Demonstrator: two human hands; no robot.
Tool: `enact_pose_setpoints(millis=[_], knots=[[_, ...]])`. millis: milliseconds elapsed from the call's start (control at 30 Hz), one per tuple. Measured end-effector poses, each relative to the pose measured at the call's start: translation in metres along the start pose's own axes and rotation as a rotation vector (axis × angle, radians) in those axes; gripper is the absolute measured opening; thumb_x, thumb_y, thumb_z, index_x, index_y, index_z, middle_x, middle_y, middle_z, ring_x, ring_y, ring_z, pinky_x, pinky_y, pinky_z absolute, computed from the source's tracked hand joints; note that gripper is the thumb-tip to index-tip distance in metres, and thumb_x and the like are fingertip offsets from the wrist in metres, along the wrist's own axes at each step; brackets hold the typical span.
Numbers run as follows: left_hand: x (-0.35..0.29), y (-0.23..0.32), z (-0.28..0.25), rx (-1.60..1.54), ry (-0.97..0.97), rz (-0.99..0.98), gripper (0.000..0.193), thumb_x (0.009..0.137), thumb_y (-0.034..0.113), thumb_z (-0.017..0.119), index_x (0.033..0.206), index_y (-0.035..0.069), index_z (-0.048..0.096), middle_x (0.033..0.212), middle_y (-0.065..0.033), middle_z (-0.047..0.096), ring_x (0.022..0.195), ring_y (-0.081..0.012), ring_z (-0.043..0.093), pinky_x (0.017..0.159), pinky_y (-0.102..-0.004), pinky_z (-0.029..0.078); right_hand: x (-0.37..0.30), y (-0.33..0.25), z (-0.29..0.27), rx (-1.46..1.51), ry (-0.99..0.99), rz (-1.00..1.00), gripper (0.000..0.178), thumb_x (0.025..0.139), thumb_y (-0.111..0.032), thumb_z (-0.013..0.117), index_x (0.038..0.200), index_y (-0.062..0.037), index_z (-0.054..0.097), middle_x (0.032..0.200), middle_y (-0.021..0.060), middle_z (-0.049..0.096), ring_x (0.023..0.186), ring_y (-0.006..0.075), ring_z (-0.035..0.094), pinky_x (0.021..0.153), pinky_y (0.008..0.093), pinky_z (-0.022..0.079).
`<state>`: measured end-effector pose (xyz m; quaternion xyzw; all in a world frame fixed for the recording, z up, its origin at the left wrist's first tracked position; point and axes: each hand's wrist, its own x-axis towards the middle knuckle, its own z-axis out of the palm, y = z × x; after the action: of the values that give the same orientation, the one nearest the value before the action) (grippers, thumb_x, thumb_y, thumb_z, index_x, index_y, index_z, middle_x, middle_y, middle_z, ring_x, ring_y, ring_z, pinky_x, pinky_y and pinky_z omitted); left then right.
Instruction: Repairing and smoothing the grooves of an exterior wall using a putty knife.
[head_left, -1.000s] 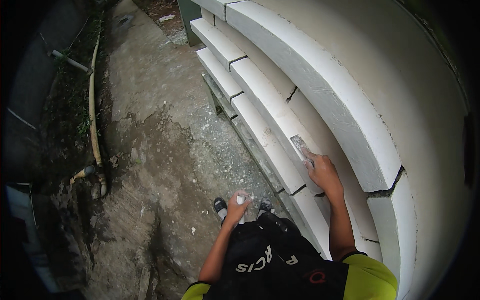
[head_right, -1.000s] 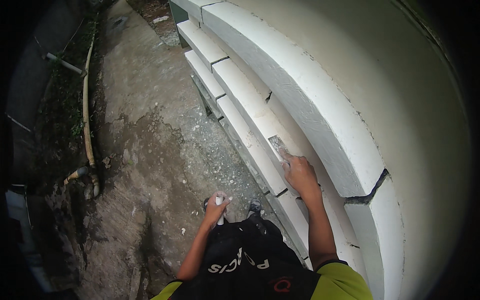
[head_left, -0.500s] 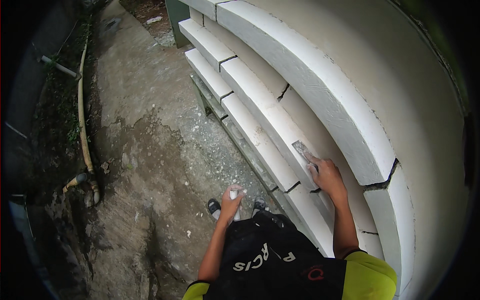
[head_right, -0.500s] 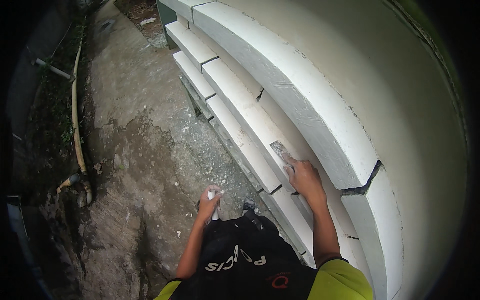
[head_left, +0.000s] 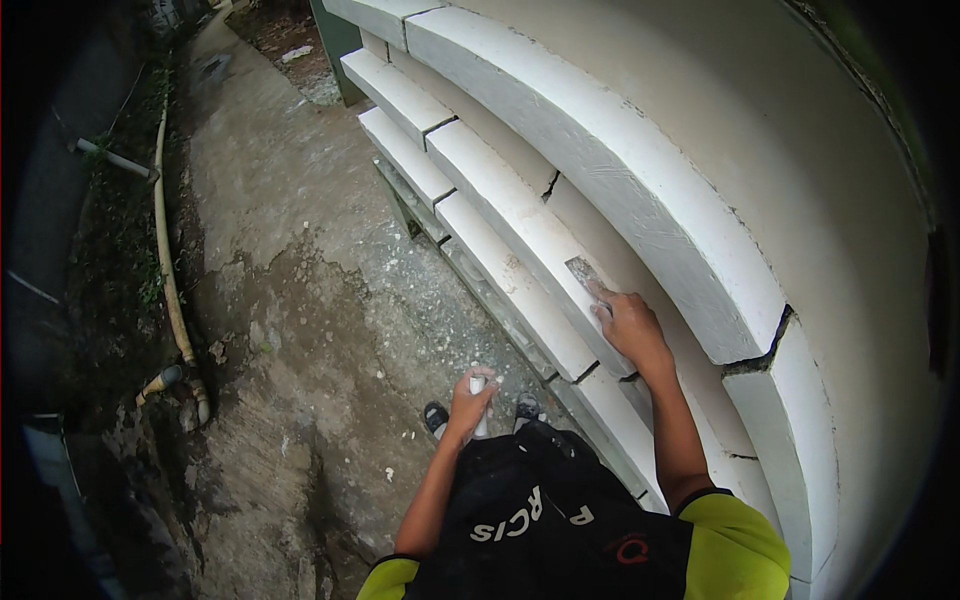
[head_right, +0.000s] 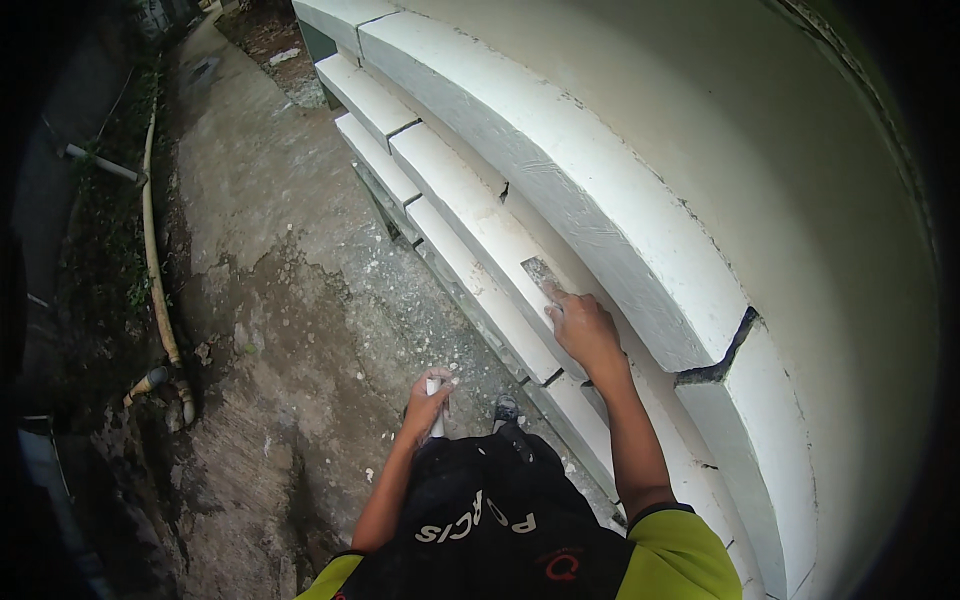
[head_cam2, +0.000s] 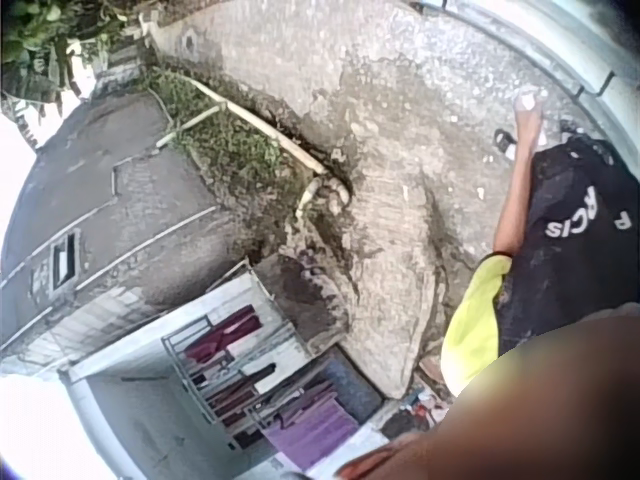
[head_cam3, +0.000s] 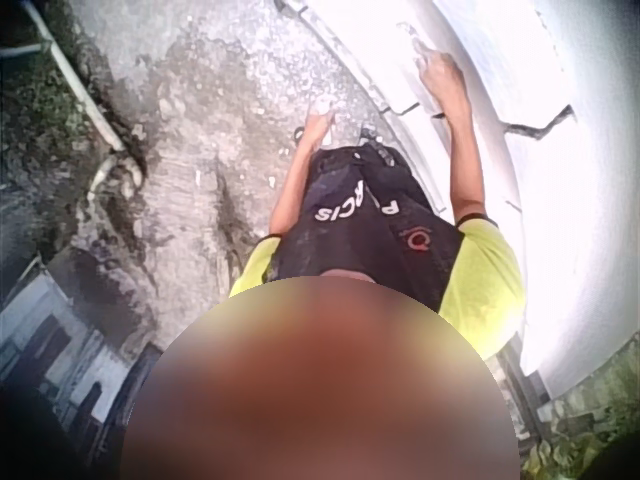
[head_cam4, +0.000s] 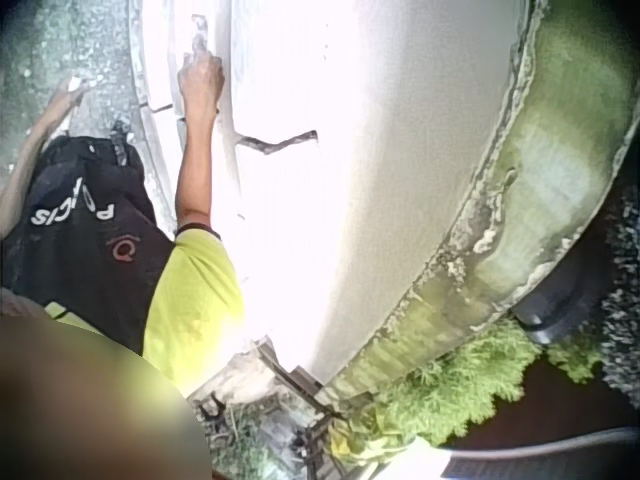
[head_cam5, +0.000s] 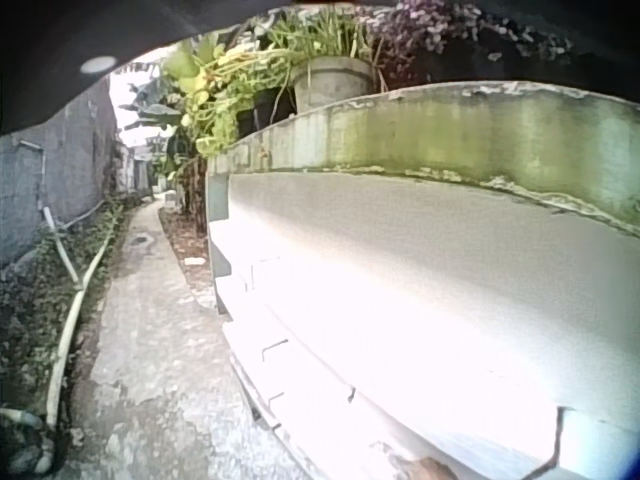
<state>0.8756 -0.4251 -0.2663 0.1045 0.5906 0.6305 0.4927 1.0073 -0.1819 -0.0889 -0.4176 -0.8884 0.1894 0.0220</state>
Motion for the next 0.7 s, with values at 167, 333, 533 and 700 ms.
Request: enact_pose_setpoints(millis=[167, 333, 533, 700], knots=[[-0.001, -0.004, 0.006, -0.037, 0.015, -0.007, 0.018, 0.089, 0.01, 0.068, 0.106, 0.011, 0.06, 0.071, 0.0028, 0.052, 0.055, -0.0067, 0.049, 0.048, -0.0235, 0.043, 0.023, 0.003, 0.005, 0.03, 0.026, -0.055, 0.041, 0.09, -0.018, 0.063, 0.13, -0.0144, 0.063, 0.11, 0.0254, 0.066, 0.098, 0.0427, 0.064, 0.09, 0.0455, 0.05], [0.005, 0.002, 0.013, 0.013, -0.038, -0.012, 0.018, 0.09, 0.012, 0.068, 0.106, 0.011, 0.06, 0.071, 0.0037, 0.051, 0.055, -0.0064, 0.048, 0.047, -0.0234, 0.042, 0.075, -0.017, 0.011, 0.06, 0.06, -0.121, 0.039, 0.09, -0.019, 0.064, 0.129, -0.0129, 0.063, 0.108, 0.0257, 0.066, 0.099, 0.0427, 0.064, 0.089, 0.0454, 0.05], [0.0, -0.005, 0.004, -0.041, 0.047, 0.005, 0.023, 0.089, 0.007, 0.067, 0.11, 0.009, 0.059, 0.069, 0.0011, 0.053, 0.051, -0.0078, 0.049, 0.044, -0.0242, 0.041, -0.007, 0.0, 0.006, 0.095, -0.016, -0.05, 0.041, 0.091, -0.016, 0.063, 0.131, -0.0137, 0.062, 0.107, 0.0264, 0.066, 0.097, 0.0444, 0.063, 0.089, 0.047, 0.05], [0.0, -0.009, 0.008, -0.026, 0.045, -0.025, 0.019, 0.091, 0.013, 0.067, 0.107, 0.009, 0.059, 0.069, 0.0027, 0.052, 0.053, -0.0069, 0.049, 0.046, -0.0237, 0.043, 0.03, -0.013, 0.004, 0.049, -0.034, -0.041, 0.039, 0.09, -0.013, 0.062, 0.13, -0.0133, 0.063, 0.109, 0.0273, 0.065, 0.097, 0.0446, 0.063, 0.09, 0.0468, 0.05]])
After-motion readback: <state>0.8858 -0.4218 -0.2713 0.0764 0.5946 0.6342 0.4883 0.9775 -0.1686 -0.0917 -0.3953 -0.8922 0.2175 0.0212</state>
